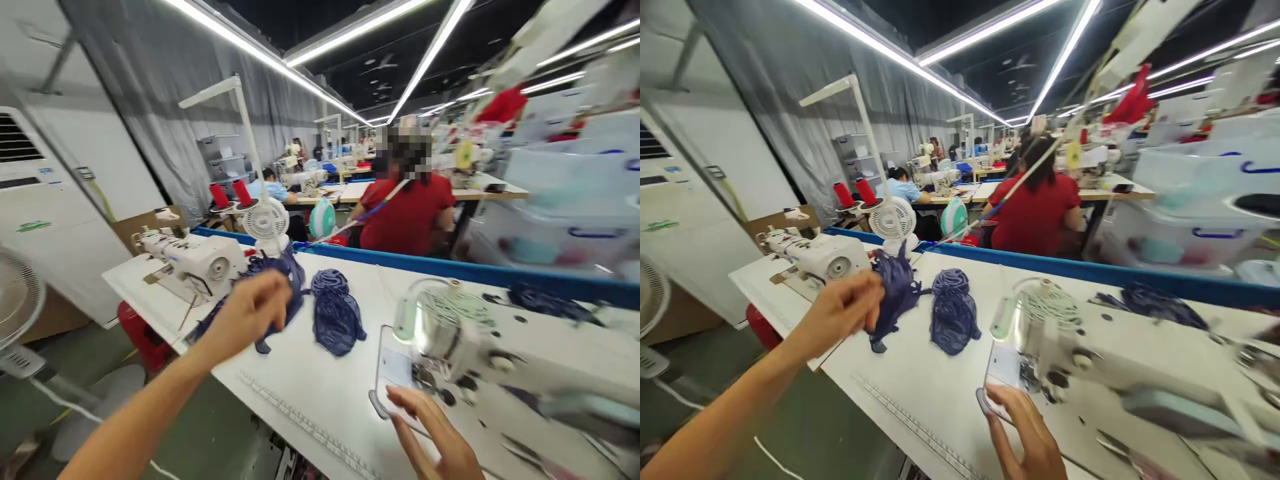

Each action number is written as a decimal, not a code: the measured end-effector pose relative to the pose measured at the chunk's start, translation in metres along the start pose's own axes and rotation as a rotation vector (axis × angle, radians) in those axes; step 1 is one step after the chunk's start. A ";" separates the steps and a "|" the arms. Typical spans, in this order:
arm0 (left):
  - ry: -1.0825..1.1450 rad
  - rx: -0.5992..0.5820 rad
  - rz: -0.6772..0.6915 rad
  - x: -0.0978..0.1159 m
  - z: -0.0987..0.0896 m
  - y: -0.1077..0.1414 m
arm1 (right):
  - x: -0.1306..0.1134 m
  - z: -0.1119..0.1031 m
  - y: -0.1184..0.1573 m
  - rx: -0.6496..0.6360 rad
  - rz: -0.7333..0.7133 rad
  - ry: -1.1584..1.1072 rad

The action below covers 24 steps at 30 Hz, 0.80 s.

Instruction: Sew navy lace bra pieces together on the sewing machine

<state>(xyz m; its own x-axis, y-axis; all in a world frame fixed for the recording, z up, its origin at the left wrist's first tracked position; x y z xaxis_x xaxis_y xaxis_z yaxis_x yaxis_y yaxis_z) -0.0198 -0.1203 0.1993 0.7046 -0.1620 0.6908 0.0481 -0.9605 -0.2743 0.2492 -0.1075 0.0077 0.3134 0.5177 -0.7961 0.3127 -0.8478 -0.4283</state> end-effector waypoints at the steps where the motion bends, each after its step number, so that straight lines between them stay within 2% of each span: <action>1: 0.019 -0.217 -0.022 0.006 0.032 0.021 | -0.015 -0.005 0.003 -0.005 0.029 -0.037; 2: 0.068 -0.427 -0.050 0.009 0.063 0.041 | -0.028 -0.007 0.006 -0.065 0.071 -0.094; 3: 0.135 -0.618 -0.093 0.010 0.090 0.061 | -0.038 -0.005 0.011 -0.181 0.131 -0.181; 5: 0.241 -0.888 -0.159 0.006 0.130 0.088 | -0.051 0.003 0.027 -0.479 0.318 -0.404; 7: 0.269 -1.062 -0.206 -0.004 0.153 0.097 | -0.052 0.002 0.049 -0.682 0.537 -0.604; 8: 0.248 -1.121 -0.224 -0.011 0.158 0.095 | -0.048 -0.004 0.058 -0.719 0.641 -0.667; 10: 0.167 -1.189 -0.251 -0.026 0.159 0.082 | -0.033 -0.029 0.068 -0.664 0.792 -0.677; 12: 0.072 -1.140 -0.228 -0.039 0.149 0.055 | -0.019 -0.065 0.065 -0.546 0.818 -0.567; 14: -0.025 -1.006 -0.105 -0.047 0.139 0.024 | -0.010 -0.101 0.054 -0.458 0.741 -0.402; 16: -0.143 -0.856 0.050 -0.054 0.136 0.000 | -0.003 -0.125 0.043 -0.406 0.654 -0.233; 19: -0.370 -0.689 0.235 -0.072 0.153 -0.006 | 0.013 -0.131 0.043 -0.397 0.601 -0.059; 22: -0.521 -0.445 0.395 -0.081 0.182 0.012 | 0.032 -0.118 0.054 -0.420 0.563 0.122; 24: -0.492 -0.276 0.526 -0.071 0.202 0.033 | 0.041 -0.110 0.060 -0.440 0.546 0.229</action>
<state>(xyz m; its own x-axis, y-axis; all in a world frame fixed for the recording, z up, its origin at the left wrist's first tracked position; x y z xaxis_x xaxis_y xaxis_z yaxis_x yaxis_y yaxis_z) 0.0747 -0.0945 0.0055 0.8226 -0.5557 0.1208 -0.5133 -0.8170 -0.2627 0.3796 -0.1248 -0.0040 0.6915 0.0871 -0.7171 0.3747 -0.8919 0.2531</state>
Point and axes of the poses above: each hand's wrist, its own y-axis away from the middle knuckle, its own z-axis out of the palm, x = y × z, the point moved 6 cm from there along -y, towards the middle knuckle, and after that the axes turned 8 degrees about -y, right-handed, at the moved point
